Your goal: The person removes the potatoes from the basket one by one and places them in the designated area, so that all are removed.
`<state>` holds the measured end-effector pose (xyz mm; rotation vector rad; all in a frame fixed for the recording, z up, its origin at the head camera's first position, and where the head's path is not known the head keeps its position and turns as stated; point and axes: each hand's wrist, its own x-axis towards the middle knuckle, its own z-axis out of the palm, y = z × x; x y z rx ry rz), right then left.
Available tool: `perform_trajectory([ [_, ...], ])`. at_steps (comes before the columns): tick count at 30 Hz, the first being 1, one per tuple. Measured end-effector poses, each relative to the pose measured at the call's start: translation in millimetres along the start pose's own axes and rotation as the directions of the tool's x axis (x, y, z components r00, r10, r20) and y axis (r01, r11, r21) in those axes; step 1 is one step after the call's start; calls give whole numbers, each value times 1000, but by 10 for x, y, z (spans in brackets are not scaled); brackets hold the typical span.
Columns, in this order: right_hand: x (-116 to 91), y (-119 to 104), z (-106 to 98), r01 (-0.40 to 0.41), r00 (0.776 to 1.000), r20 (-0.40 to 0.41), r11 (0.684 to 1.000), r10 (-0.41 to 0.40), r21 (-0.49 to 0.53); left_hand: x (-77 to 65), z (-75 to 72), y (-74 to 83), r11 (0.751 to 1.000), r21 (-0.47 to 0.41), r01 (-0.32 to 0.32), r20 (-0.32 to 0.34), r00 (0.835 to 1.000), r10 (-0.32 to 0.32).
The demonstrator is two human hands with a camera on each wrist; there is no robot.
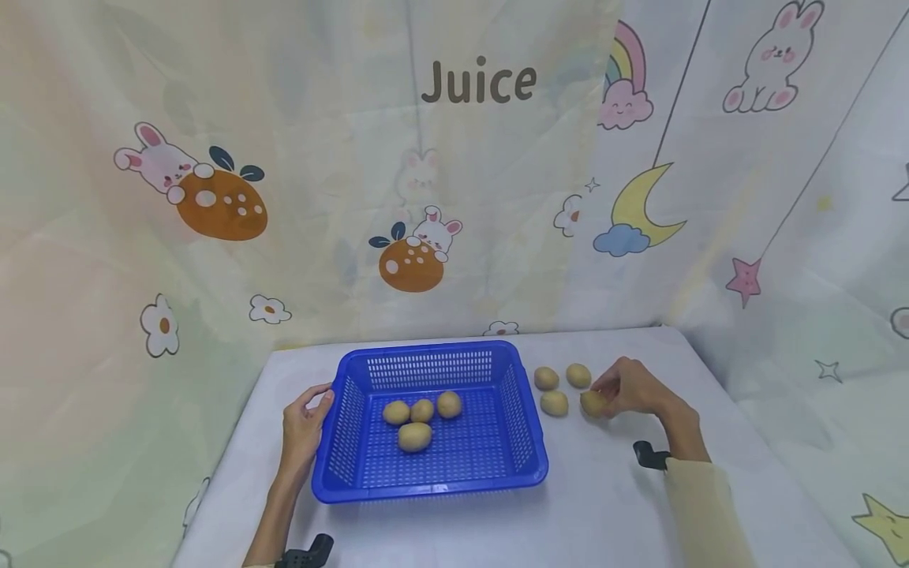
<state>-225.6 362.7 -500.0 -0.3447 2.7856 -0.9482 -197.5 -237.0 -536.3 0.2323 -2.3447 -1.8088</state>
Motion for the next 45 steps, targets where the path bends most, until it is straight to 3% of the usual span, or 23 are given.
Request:
perform_trajectory([
  [29, 103, 41, 22, 16, 999, 30, 1000, -17, 17, -25, -10, 45, 1000, -3, -2, 0, 1000, 2],
  [38, 100, 53, 40, 59, 997, 56, 998, -60, 32, -28, -7, 5, 1000, 8, 2, 1, 1000, -2],
  [45, 115, 55, 24, 10, 998, 59, 1000, -11, 24, -13, -3, 9, 1000, -2, -3, 2, 1000, 3],
])
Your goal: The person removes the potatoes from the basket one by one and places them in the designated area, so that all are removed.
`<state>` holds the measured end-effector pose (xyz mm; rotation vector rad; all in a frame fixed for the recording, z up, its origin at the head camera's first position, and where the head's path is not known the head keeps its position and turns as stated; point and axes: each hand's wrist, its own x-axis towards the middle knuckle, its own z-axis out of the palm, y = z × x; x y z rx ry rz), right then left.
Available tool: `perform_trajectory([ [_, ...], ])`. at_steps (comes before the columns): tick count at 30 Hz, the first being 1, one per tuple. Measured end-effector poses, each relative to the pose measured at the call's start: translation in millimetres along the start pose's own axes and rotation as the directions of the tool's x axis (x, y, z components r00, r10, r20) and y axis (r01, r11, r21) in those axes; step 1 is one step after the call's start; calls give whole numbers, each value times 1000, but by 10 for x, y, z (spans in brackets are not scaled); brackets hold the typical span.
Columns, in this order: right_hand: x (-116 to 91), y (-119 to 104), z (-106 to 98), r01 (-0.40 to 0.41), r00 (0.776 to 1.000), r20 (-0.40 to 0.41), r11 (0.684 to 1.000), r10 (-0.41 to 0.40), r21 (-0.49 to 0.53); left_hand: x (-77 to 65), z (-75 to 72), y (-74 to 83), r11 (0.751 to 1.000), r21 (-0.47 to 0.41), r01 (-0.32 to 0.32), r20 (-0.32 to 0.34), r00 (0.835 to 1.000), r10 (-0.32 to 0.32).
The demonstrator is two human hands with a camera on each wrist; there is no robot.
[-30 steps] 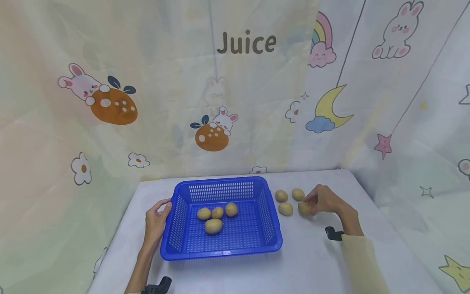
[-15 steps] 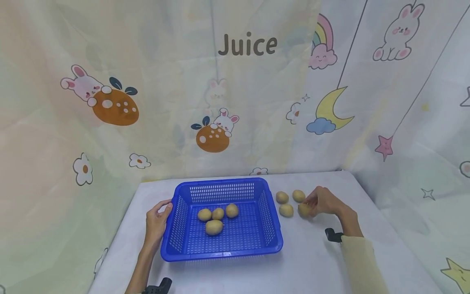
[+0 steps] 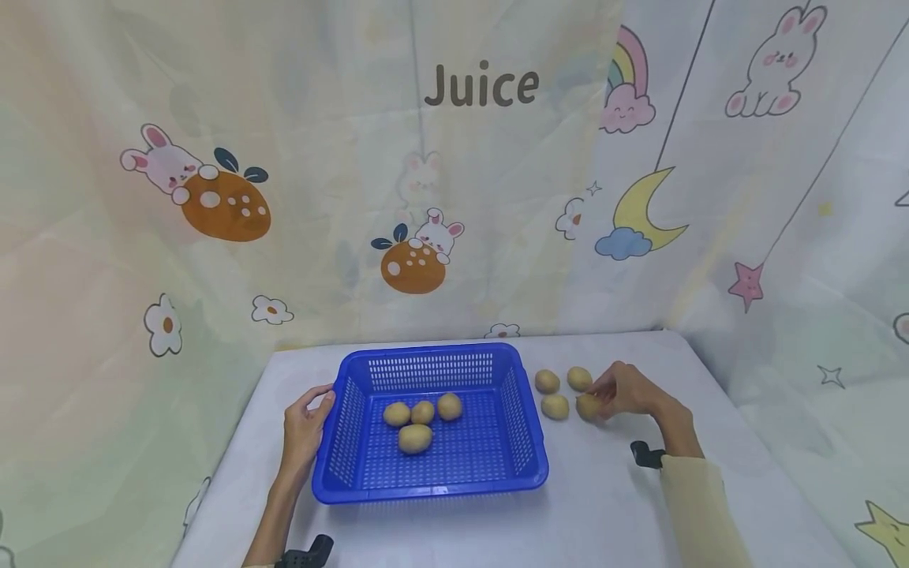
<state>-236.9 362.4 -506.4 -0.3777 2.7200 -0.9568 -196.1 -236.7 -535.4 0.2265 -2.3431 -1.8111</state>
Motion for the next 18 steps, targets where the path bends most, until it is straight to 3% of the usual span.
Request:
perform_trajectory([
  [18, -10, 43, 12, 3, 1000, -12, 1000, -2, 8, -1, 10, 3, 1000, 9, -10, 7, 1000, 10],
])
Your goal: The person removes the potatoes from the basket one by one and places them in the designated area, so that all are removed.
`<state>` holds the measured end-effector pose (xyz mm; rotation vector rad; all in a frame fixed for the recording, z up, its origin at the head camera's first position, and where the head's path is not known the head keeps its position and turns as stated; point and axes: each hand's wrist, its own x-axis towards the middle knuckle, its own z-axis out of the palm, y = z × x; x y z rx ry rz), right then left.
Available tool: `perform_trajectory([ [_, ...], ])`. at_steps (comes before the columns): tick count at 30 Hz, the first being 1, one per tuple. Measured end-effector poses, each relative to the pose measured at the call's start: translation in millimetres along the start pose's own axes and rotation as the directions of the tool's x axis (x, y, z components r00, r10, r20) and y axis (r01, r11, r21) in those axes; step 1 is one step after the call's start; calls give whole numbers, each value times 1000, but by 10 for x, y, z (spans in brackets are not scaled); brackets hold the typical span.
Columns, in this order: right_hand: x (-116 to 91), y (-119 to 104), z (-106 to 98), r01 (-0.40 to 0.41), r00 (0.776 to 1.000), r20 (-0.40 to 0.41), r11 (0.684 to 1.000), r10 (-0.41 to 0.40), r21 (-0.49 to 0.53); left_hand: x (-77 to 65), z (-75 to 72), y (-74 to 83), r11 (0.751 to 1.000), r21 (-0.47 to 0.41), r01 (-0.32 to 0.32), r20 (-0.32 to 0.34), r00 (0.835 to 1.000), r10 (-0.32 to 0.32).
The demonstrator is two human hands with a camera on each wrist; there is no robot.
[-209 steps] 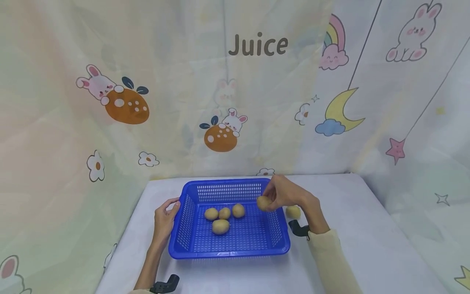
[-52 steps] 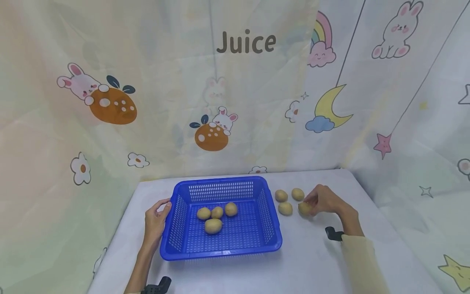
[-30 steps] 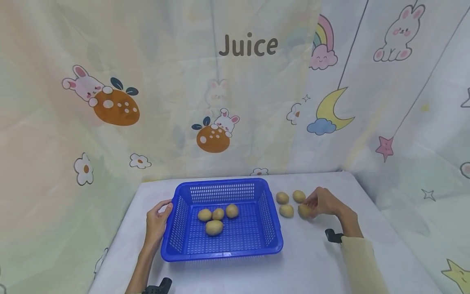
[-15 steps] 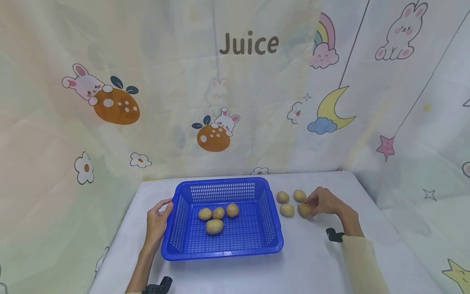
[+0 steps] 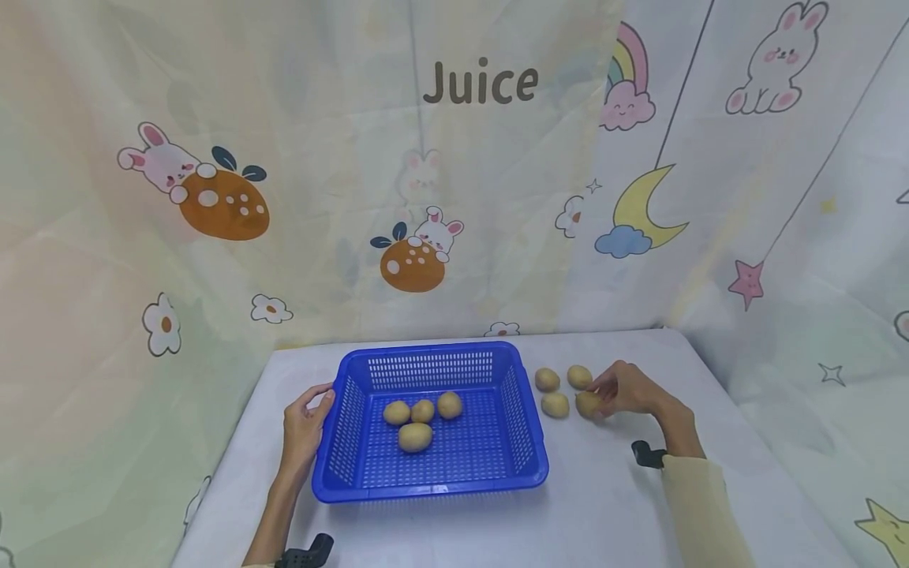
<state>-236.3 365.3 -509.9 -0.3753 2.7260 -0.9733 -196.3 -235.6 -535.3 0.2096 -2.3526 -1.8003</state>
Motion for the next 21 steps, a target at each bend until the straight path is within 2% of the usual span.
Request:
perform_trajectory([
  [15, -47, -3, -22, 11, 1000, -14, 1000, -11, -7, -14, -6, -16, 1000, 13, -11, -8, 1000, 11],
  [21, -104, -53, -75, -26, 999, -38, 999, 25, -36, -13, -9, 6, 1000, 18, -5, -12, 1000, 6],
])
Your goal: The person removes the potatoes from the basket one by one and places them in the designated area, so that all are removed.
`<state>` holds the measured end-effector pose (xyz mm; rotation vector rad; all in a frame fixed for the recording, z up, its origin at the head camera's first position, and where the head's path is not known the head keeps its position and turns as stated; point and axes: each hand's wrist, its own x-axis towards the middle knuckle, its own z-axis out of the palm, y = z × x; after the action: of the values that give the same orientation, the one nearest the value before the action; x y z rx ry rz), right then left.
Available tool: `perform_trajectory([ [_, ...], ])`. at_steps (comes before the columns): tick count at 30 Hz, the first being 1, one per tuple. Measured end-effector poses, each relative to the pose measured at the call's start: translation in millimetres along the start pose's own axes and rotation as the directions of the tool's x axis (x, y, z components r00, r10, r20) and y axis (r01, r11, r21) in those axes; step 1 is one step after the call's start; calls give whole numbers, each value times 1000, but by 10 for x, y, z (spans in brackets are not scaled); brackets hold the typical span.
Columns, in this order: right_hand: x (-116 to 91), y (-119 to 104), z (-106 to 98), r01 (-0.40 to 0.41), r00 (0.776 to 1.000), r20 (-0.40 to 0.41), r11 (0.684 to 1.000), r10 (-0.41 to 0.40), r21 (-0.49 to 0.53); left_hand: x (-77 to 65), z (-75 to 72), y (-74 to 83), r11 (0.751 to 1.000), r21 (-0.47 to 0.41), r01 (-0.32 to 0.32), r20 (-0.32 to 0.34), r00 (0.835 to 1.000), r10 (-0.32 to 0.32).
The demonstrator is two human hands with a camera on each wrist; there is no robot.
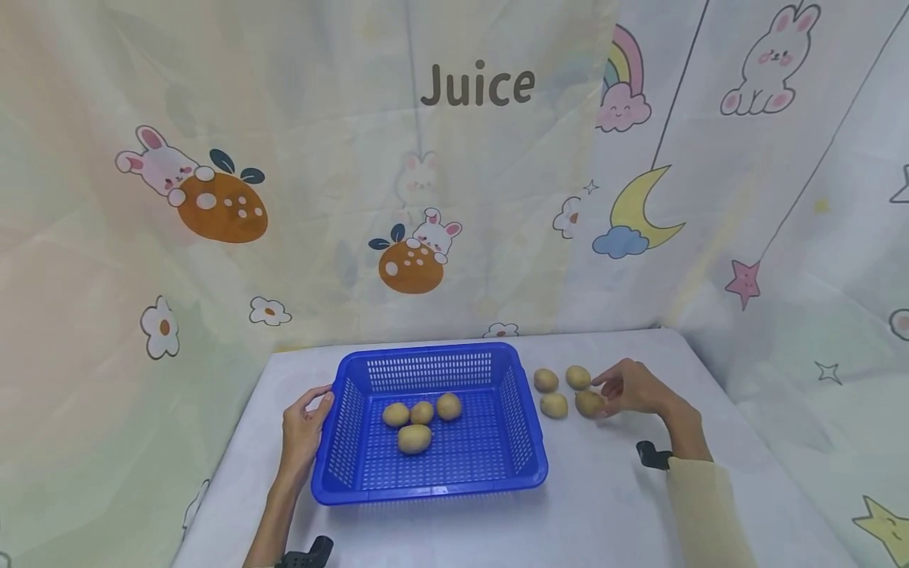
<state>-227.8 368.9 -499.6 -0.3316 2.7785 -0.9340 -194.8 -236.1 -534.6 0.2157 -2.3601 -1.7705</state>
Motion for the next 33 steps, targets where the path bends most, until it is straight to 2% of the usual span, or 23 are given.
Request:
perform_trajectory([
  [7, -42, -92, -109, 29, 999, -33, 998, -31, -51, 0, -27, 11, 1000, -7, 8, -3, 1000, -8],
  [21, -51, -362, -206, 23, 992, -124, 996, -34, -87, 9, -22, 20, 1000, -13, 5, 7, 1000, -5],
  [29, -7, -532, -229, 37, 990, -134, 996, -48, -85, 3, -13, 11, 1000, -1, 9, 18, 1000, -9],
  [33, 23, -662, -241, 80, 988, -125, 994, -88, -69, -5, -9, 19, 1000, -2, 14, 14, 1000, -14],
])
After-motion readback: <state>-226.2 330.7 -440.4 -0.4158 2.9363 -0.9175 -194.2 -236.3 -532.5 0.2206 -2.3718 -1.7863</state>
